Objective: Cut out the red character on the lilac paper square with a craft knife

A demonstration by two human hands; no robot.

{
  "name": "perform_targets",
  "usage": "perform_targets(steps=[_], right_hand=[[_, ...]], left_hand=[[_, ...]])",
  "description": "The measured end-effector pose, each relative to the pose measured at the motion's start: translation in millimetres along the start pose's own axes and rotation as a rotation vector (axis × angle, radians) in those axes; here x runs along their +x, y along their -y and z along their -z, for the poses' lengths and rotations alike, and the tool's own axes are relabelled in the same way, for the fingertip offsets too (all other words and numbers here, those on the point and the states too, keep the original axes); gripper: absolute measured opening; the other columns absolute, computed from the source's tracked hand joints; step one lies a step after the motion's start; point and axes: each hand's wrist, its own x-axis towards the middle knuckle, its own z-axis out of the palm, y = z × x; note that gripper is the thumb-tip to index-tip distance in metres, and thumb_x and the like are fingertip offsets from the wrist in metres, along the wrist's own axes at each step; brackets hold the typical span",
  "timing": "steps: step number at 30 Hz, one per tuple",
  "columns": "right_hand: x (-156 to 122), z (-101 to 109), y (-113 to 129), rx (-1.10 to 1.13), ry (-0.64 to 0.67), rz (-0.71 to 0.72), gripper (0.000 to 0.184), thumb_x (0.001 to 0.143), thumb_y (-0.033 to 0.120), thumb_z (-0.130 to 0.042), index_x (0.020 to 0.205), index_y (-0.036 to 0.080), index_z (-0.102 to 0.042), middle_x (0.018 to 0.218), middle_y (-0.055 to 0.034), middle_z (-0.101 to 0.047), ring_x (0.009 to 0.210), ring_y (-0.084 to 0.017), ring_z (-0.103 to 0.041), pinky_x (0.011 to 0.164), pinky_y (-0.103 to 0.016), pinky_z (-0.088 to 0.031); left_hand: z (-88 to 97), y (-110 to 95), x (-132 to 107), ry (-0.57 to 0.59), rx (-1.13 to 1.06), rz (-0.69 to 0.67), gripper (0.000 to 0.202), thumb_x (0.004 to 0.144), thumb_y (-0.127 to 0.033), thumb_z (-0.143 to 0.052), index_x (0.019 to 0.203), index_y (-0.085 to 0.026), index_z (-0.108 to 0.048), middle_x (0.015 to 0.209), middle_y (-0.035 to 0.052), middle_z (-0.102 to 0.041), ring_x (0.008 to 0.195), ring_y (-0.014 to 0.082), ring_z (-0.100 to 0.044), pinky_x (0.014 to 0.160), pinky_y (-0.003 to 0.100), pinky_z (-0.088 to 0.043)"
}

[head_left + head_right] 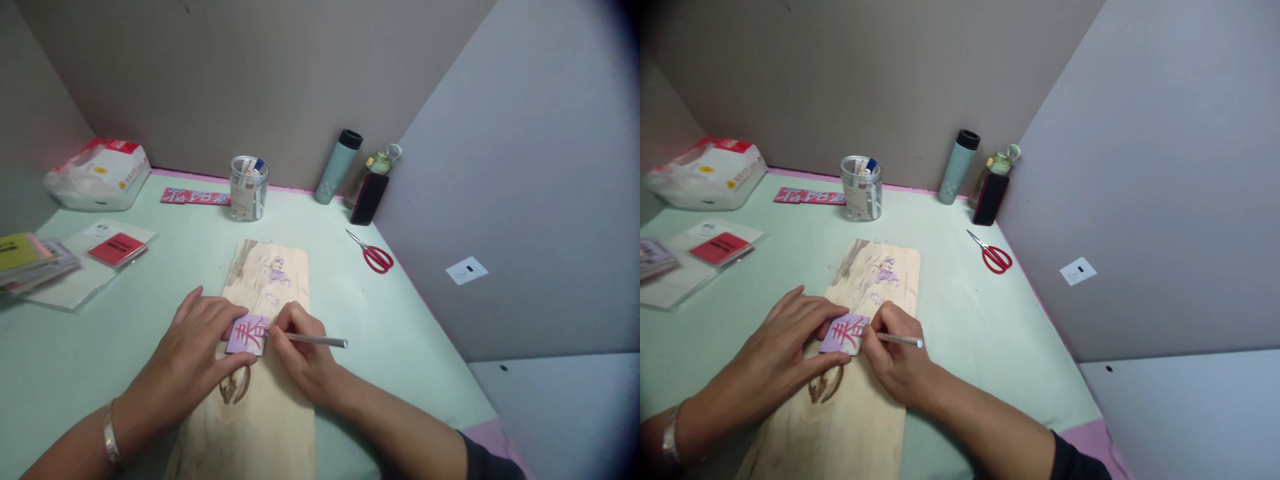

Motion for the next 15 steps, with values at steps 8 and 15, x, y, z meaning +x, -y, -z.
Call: perform_targets(steps=[8, 15], right_hand=[[-1.3, -2.6, -3.0, -0.002, -0.052, -0.009, 0.026, 0.096, 0.025, -0.054, 0.073, 0.023, -0.042, 0.066, 0.0041, -0.047, 0.060, -0.012, -0.041, 0.058, -0.027, -0.033], [-3.1, -4.2, -6.8, -0.010, -0.064, -0.053, 0.023, 0.096, 0.026, -0.055, 0.075, 0.023, -0.045, 0.067, 0.0037, -0.049, 0.059, -0.012, -0.042, 0.057, -0.027, -0.033]], left_hand=[[-0.5, -1.7, 0.3, -0.019, 0.003, 0.013, 0.040, 0.090, -0.054, -0.072, 0.116, -0.026, -0.060, 0.107, 0.0025, -0.070, 0.107, 0.0276, -0.066, 0.123, 0.060, -0.022], [-1.1, -5.4, 0.2, -0.031, 0.028, 0.024, 0.040, 0.090, -0.060, -0.071, 0.107, -0.025, -0.060, 0.088, -0.0012, -0.062, 0.091, 0.0254, -0.063, 0.120, 0.062, -0.024]])
